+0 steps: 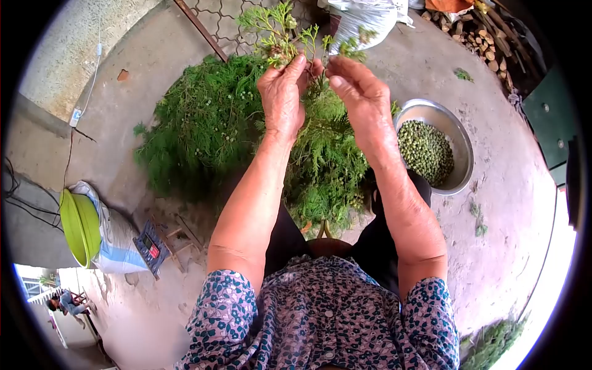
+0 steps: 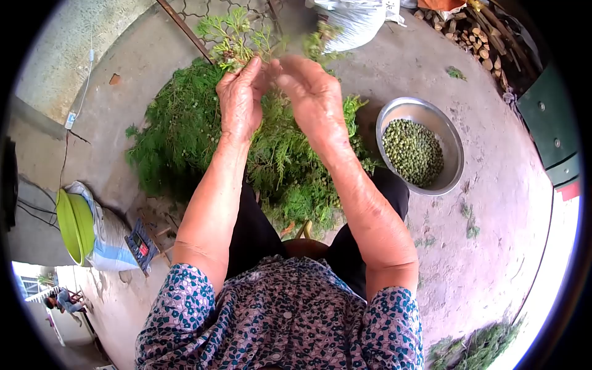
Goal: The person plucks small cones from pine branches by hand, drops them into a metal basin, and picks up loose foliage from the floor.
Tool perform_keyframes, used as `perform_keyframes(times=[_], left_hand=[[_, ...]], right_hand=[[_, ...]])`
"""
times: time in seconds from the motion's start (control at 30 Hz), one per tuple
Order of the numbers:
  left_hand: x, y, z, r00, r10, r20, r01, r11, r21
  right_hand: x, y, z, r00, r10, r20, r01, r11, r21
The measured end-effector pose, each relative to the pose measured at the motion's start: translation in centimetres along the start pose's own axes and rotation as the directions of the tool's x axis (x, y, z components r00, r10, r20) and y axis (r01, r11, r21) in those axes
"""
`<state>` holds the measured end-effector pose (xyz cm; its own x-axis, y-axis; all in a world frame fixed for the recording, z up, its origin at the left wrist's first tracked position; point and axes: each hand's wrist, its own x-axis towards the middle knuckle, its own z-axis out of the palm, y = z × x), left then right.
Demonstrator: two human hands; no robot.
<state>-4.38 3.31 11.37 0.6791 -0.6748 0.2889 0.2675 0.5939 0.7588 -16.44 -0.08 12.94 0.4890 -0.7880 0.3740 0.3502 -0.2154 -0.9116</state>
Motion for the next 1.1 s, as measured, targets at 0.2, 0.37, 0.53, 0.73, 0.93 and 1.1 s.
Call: perform_keyframes(times=[0.2, 0.37, 0.53, 0.73, 0.93, 1.1], left_hand=[[-1.1, -0.8, 0.0, 0.992, -0.126, 0.003, 0.120, 0.955, 0.272], [-0.4, -1.4, 0.1, 0.987, -0.154, -0.049, 0.162, 0.938, 0.306], [2.6, -1.2, -0.8, 0.959, -0.239, -0.150, 0.255, 0.962, 0.100], [5.6, -2.4, -3.0, 0.911, -0.160, -0.380, 0.220, 0.968, 0.120], [2.4, -1.1, 0.6, 0.902, -0.189, -0.389, 0.196, 0.980, -0.020], [1.5, -1.8, -0.4, 0.900, -0.155, -0.408, 0.176, 0.984, 0.014]], right_hand=[[-1.8, 0.9, -1.6, 0.999, -0.005, -0.044, 0.007, 0.998, 0.057], [-5.4, -0.9, -1.8, 0.885, -0.466, 0.003, 0.444, 0.842, -0.307], [-10.6, 1.7, -1.7, 0.976, -0.167, -0.137, 0.162, 0.986, -0.041], [-15.7, 13.4, 2.3, 0.991, 0.095, 0.094, -0.084, 0.989, -0.119], [-12.7, 14.7, 2.8, 0.673, 0.726, -0.142, -0.459, 0.560, 0.690], [-11.9, 15.1, 0.2, 0.646, 0.763, 0.038, -0.475, 0.363, 0.802]])
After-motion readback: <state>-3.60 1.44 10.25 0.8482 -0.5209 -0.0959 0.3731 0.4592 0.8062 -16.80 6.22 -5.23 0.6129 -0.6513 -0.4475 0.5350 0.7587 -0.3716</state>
